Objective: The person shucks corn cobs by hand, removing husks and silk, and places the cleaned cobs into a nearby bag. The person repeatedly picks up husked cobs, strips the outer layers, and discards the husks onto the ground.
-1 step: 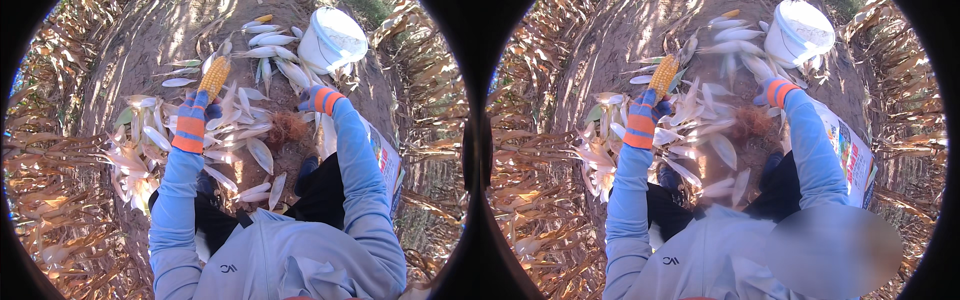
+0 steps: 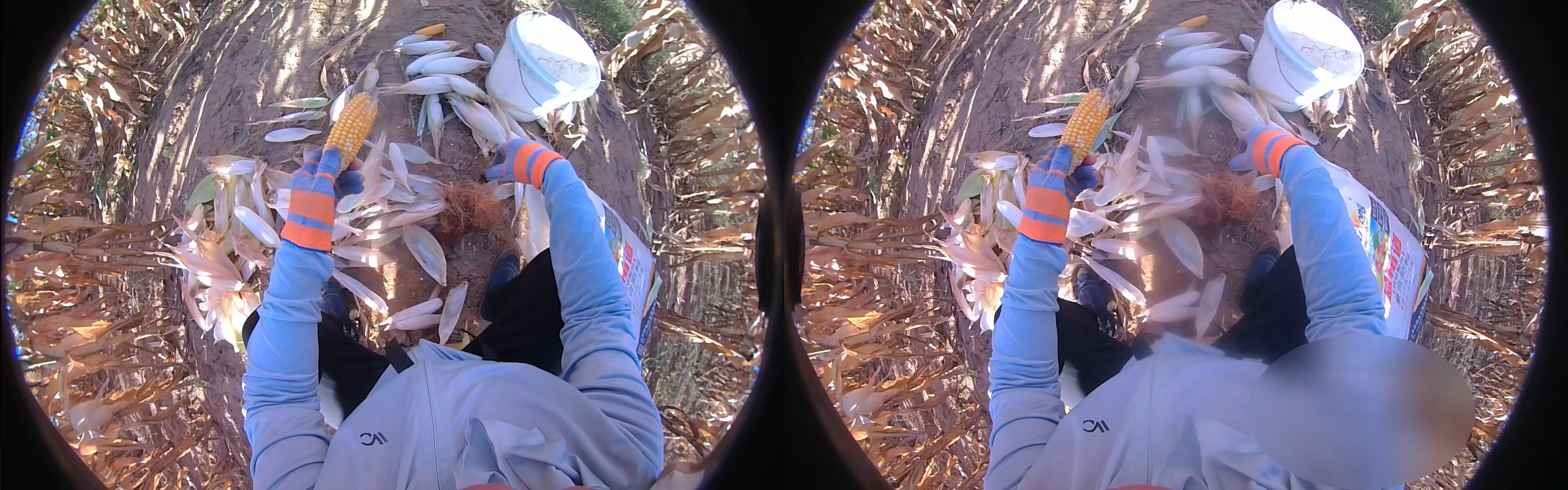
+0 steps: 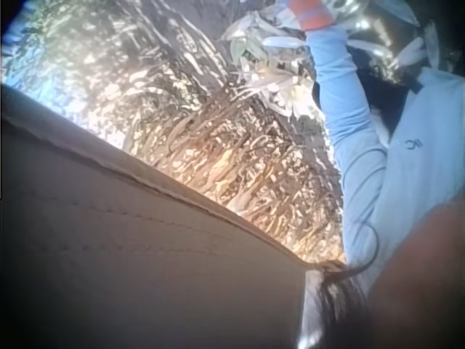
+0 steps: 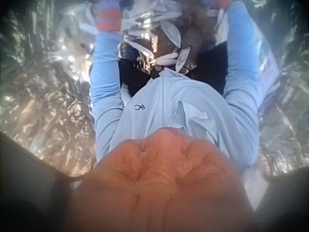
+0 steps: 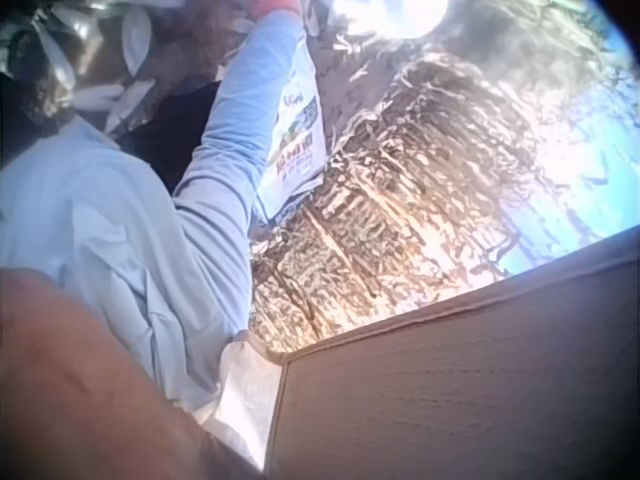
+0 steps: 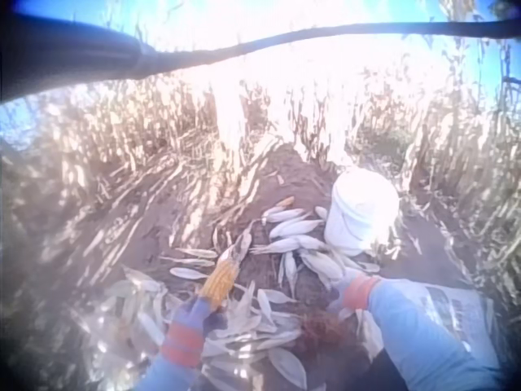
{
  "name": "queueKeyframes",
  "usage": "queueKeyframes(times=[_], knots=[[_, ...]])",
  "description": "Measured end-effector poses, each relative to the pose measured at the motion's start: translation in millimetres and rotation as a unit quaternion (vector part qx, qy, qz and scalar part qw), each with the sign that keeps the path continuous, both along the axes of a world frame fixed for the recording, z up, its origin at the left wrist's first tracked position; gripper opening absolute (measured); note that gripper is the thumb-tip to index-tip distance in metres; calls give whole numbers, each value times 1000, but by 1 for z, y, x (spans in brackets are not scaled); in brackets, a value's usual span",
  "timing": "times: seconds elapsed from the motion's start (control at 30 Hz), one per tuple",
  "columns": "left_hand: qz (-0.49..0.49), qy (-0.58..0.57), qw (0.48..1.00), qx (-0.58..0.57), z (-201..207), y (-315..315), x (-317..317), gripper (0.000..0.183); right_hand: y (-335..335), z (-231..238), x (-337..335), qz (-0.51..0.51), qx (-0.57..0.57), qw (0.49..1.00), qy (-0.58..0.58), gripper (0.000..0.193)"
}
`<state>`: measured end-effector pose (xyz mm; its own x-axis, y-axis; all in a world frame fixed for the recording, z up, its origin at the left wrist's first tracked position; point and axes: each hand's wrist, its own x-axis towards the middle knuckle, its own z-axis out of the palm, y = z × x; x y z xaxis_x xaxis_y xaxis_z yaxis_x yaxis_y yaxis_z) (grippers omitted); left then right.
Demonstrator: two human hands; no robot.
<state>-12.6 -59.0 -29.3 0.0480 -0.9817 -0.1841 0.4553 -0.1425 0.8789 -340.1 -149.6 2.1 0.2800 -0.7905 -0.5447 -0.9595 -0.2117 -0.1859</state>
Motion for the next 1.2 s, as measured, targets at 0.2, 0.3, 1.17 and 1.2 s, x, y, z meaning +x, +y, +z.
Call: queueKeyframes(times=[0.2, 0.3, 1.17, 1.2], knots=[[-30, 12, 999, -3, -1, 0, -2, 34, 0, 7, 6, -35, -37, 999, 9, 40], [-39, 34, 999, 3, -1, 0, -1, 35, -2, -17, -17, 48, -71, 991, -105, 34], [-152, 14, 988, 34, 0, 2, -11, 37, 14, 6, 102, -97, 6, 830, -550, 30], [-148, -11, 989, 28, 1, 3, -12, 37, 14, 9, 106, -106, 2, 853, -511, 29]])
